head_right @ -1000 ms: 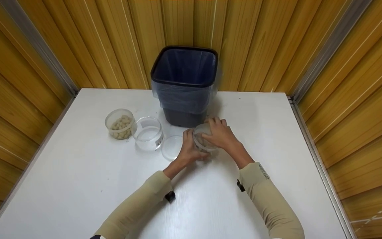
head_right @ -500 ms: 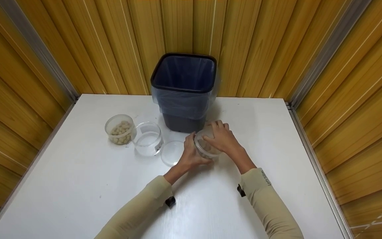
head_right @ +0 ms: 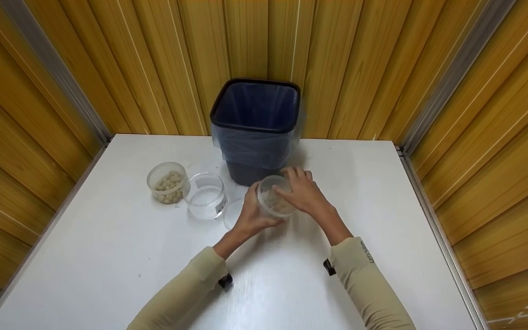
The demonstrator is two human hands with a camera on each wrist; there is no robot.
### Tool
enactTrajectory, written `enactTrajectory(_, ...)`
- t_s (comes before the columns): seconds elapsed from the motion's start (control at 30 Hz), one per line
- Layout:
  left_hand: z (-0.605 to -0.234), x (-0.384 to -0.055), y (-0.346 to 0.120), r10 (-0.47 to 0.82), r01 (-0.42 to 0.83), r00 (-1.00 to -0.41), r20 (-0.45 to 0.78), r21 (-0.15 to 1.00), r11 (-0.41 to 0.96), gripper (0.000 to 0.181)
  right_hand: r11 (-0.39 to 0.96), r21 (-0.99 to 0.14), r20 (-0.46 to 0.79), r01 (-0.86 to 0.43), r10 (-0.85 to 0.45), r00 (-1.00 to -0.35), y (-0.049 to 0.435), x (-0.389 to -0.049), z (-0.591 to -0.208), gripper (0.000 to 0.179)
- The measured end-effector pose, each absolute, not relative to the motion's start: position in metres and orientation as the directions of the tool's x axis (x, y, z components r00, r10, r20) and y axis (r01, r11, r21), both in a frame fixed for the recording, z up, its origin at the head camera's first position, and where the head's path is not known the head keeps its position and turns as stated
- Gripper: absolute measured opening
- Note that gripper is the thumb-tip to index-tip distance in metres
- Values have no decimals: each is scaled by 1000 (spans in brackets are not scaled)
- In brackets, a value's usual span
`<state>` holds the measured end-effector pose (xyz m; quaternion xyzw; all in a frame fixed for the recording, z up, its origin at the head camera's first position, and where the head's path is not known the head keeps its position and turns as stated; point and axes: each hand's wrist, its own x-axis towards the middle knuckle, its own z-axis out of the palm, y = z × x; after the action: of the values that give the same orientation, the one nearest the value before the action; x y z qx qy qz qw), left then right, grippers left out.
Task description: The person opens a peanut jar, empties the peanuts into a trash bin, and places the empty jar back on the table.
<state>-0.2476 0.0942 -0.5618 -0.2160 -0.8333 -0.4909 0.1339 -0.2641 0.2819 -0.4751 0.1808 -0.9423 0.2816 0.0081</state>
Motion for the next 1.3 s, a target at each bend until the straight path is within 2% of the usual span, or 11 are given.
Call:
enactTrajectory(0.4, -542, -241, 55, 249, 597, -781, 573, 568, 566, 127, 715, -623, 70, -316, -352, -933, 241, -252, -460, 85)
enactTrajectory(0.67, -526, -237, 34, 217, 556, -800, 559, 557, 616, 128, 659, -683, 48, -316, -391, -919, 210, -248, -455, 99)
enactTrajectory(1.1, -521, -230, 7, 248, 510, -833, 494, 514, 690, 131, 623, -705, 66, -338, -417, -907, 183, -249, -462, 104)
enactTrajectory(1.3, -506, -236, -6, 295, 541, -803, 518, 425, 726, 131, 591, -722, 121, -359, -404, -907, 174, -250, -461, 101)
